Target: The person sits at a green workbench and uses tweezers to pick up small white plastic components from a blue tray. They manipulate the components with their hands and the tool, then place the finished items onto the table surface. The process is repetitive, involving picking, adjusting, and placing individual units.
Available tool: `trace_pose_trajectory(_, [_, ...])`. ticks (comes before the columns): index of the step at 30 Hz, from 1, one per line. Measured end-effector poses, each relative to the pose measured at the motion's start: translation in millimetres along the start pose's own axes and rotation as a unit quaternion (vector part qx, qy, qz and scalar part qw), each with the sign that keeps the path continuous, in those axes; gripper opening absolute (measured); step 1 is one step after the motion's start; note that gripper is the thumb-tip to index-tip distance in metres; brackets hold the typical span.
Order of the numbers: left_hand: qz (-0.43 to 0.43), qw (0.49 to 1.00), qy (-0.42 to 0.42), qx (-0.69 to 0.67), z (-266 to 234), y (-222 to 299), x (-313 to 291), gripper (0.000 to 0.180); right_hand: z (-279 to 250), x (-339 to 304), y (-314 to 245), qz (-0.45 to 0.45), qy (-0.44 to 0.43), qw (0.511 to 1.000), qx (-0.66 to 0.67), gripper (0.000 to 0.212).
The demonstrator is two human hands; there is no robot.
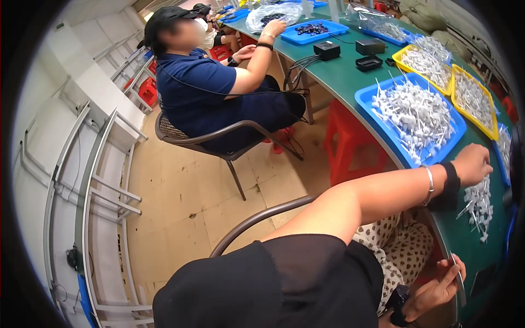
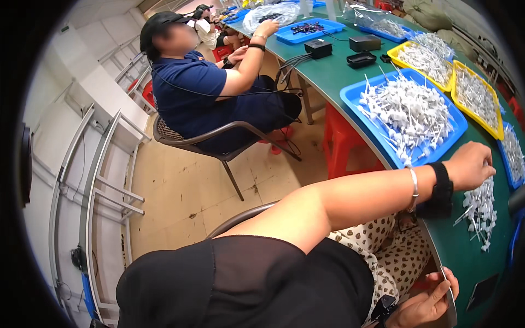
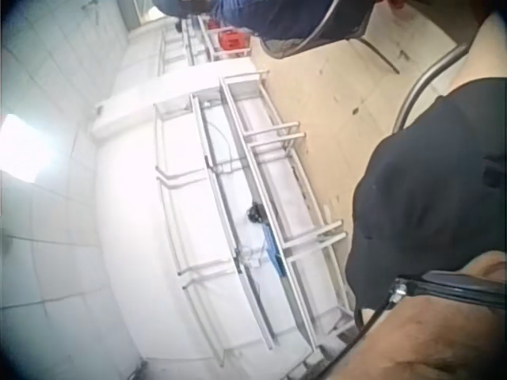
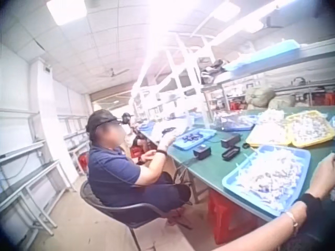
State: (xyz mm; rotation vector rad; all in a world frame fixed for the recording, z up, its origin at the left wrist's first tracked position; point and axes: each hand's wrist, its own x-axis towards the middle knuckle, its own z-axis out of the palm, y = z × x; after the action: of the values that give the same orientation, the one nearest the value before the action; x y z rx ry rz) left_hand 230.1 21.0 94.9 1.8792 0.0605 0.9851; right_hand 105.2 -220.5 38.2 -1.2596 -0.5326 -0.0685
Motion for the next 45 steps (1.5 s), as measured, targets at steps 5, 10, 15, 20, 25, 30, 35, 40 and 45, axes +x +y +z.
trace_pose_trajectory(5, [-0.084,0.93,-0.131,-0.332,-41.9,44.3,-40.2,0.009,-5.2,3.1,1.6,0.031,0.032,0.999,0.019,0.023])
trace_pose_trajectory(10, [0.014,0.977,-0.129,-0.168,-79.9,70.5,-97.5,0.02,-7.1,5.3,3.1,0.034,0.029,0.999,0.027,0.024])
trace_pose_trajectory(15, [-0.124,0.958,-0.15,-0.211,-111.2,88.2,-145.8,0.023,-5.8,0.8,-2.0,0.068,0.02,0.997,0.039,0.023])
trace_pose_trajectory(20, [-0.127,0.957,-0.165,-0.202,-106.6,54.1,-193.0,0.018,21.1,-14.5,4.2,0.081,-0.022,0.996,0.019,0.017])
trace_pose_trajectory(25, [-0.394,0.851,-0.135,-0.321,-113.4,54.3,-216.7,0.021,42.7,-18.4,-1.4,0.079,-0.062,0.994,0.049,0.013])
trace_pose_trajectory(30, [-0.334,0.897,-0.167,-0.235,-118.0,55.6,-214.7,0.018,44.3,-22.3,4.9,0.098,-0.078,0.99,0.068,0.015])
trace_pose_trajectory(35, [-0.287,0.924,-0.177,-0.181,-114.7,47.7,-221.3,0.017,46.5,-27.3,9.7,0.102,-0.084,0.99,0.044,0.015])
trace_pose_trajectory(40, [-0.167,0.967,-0.165,-0.097,-108.6,40.1,-234.2,0.015,51.1,-29.4,7.7,0.075,-0.111,0.991,0.016,0.013])
trace_pose_trajectory(45, [-0.149,0.974,-0.15,-0.083,-104.7,41.1,-236.9,0.012,51.5,-31.0,9.5,0.049,-0.119,0.992,-0.008,0.01])
